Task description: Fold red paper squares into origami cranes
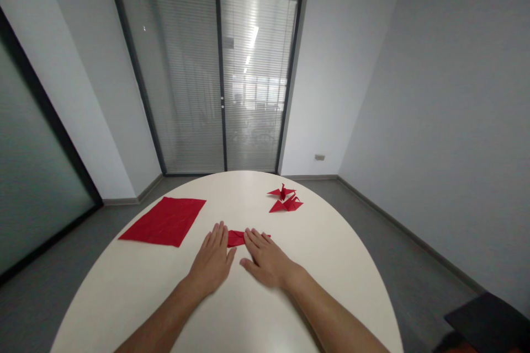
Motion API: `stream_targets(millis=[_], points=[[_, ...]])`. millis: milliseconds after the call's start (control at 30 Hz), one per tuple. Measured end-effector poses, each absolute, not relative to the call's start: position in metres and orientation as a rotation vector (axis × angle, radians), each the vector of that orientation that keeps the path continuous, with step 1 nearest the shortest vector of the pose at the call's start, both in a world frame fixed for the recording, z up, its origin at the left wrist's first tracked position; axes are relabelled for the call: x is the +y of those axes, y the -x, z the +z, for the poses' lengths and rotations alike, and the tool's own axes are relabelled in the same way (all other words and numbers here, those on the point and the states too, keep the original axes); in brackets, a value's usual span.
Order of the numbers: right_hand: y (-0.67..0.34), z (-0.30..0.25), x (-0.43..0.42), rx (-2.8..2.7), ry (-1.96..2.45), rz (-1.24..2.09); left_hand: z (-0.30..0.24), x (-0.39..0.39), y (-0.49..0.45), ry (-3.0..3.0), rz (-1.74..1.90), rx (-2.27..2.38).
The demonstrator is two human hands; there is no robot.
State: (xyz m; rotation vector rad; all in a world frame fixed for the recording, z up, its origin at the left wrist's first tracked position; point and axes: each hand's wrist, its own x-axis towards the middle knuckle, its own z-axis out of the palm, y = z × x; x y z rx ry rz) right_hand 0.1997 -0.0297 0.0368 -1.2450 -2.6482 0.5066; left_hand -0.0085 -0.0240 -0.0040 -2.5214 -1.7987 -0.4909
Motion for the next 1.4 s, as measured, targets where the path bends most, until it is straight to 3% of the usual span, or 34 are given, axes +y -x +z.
stream_targets(millis=[167,433,667,833,1400], points=[[-0.2,0.034,-0.026,-2.627,1.236,0.469,-0.006,-0.027,-0.004,2.759,-0.625,-1.451],[-0.215,0.051,-0.026,-2.688,1.348,0.546,-0.006,-0.03,-0.005,2.796,-0.545,-1.52],[-0.219,0.072,-0.023,-2.725,1.169,0.173,0.005,-0.026,-0.004,2.791,-0.607,-1.532],[-0.216,0.067,-0.02,-2.618,1.273,0.075,0.01,-0.023,-0.003,2.802,-0.714,-1.475],[-0.216,0.045,-0.012,-2.456,1.135,0.324,0.035,-0.029,-0.008,2.748,-0.727,-1.64]])
